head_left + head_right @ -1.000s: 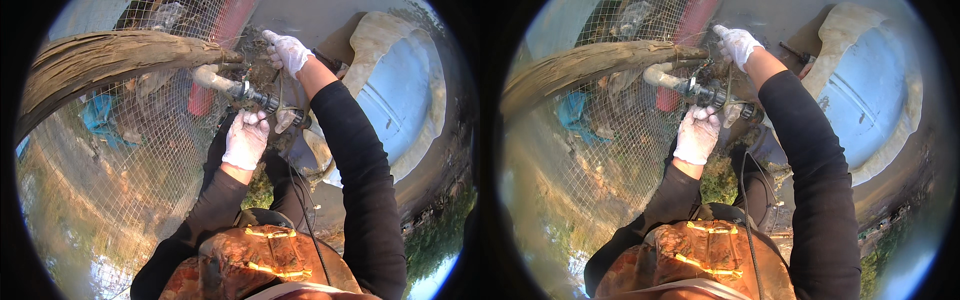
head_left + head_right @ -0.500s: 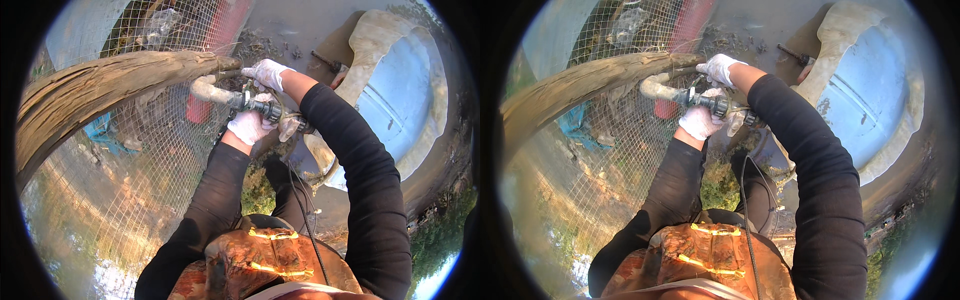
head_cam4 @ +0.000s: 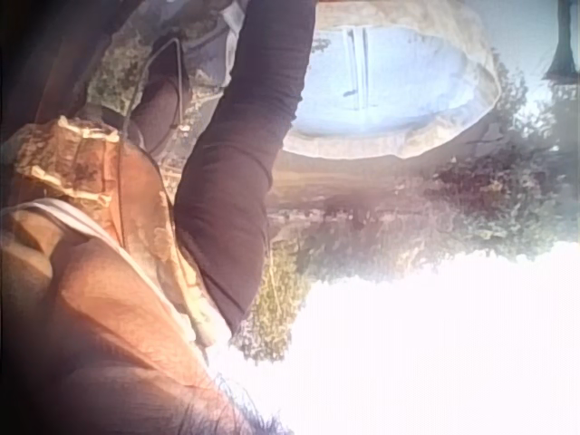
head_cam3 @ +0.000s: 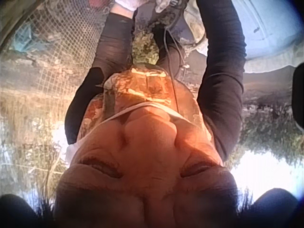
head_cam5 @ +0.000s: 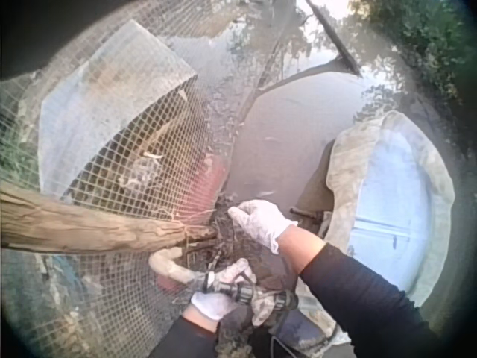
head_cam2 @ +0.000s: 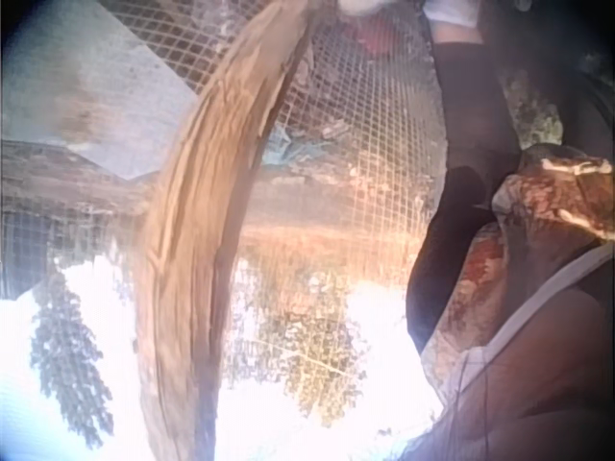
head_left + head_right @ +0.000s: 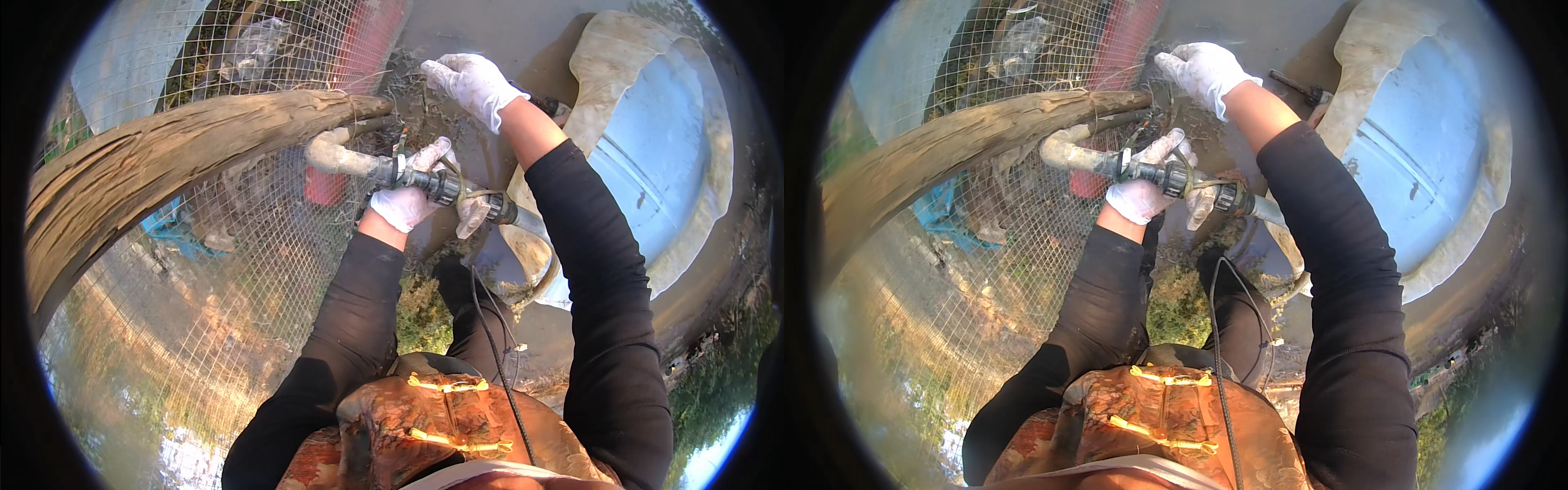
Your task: The person secures a hose to a pipe fitting using a strap, repeatedly wrapping and tightening it around the connection. The person then lifts a wire mesh panel and moves it aside.
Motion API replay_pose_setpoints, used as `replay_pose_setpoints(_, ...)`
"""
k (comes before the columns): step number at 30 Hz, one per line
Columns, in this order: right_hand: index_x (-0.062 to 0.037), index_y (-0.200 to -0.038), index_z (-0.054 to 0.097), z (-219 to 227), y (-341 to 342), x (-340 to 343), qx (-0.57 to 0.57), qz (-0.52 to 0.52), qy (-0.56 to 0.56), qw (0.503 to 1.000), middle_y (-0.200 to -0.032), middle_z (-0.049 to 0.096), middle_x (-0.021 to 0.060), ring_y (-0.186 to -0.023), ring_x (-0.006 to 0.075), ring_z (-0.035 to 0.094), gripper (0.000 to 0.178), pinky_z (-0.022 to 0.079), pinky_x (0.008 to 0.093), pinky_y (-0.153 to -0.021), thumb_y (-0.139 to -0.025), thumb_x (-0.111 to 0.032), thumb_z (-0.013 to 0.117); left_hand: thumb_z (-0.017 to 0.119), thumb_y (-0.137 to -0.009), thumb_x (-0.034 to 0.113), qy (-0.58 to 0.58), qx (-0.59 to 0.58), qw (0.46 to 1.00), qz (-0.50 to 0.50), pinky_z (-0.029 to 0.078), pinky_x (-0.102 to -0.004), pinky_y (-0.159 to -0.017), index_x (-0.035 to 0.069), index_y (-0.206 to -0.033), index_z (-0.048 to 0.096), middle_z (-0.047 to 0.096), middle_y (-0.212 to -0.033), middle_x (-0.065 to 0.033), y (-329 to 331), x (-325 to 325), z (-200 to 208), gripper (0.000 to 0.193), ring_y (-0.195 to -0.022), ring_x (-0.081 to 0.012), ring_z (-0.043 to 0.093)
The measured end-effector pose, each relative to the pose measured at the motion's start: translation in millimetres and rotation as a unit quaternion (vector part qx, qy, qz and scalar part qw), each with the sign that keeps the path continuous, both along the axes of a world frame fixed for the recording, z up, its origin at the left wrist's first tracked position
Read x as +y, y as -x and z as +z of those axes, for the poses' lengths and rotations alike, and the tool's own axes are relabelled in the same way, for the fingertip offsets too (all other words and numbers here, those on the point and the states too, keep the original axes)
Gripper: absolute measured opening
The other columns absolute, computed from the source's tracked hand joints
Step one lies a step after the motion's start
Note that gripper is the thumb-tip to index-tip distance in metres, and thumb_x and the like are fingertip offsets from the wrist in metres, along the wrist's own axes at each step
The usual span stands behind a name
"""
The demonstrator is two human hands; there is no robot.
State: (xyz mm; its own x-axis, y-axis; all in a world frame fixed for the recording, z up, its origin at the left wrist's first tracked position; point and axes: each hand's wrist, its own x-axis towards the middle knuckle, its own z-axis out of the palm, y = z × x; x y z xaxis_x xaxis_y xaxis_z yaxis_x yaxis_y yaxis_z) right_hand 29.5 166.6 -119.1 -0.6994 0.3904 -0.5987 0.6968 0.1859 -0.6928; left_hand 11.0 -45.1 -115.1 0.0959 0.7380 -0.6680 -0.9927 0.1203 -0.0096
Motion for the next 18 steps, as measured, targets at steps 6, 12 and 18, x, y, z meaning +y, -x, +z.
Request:
replay_pose_setpoints(6,-0.0028,-0.091,0.074,23.6,-36.1,-19.5,-0.165,0.042,0.32,0.932,-0.077,0.066,0.0037,-0.069,0.0146,0.056,0.05,0.05,0.0307,-0.066,-0.096,-0.051,0.066,0.061,-0.102,0.022,0.048,0.085,0.995,-0.009,0.039,-0.0241,-0.052,0.015,-0.081,0.062,0.056,-0.067,0.0052,-4.0,8.2,8.1,0.023,-0.056,-0.0058,0.049)
replay_pose_setpoints(12,-0.002,-0.091,0.064,18.1,-40.6,-51.4,0.028,-0.302,0.403,0.863,-0.081,0.067,0.0094,-0.065,0.019,0.062,0.036,0.049,0.0339,-0.055,-0.106,-0.032,0.051,0.059,-0.104,0.023,0.088,0.095,0.991,0.038,0.047,-0.0252,-0.063,0.013,-0.106,0.067,0.062,-0.082,0.0034,-4.9,13.7,19.6,0.013,-0.07,-0.0062,0.056)
replay_pose_setpoints(18,-0.0104,-0.087,0.056,24.5,-58.4,-37.5,0.082,-0.389,0.555,0.731,-0.083,0.063,0.0077,-0.077,0.0227,0.064,0.032,0.045,0.0335,-0.051,-0.106,-0.036,0.05,0.058,-0.103,0.021,0.029,0.045,0.997,0.061,0.057,-0.0335,-0.079,0.007,-0.124,0.062,0.069,-0.104,-0.0061,-6.8,11.1,30.4,0.025,-0.09,-0.0174,0.067)
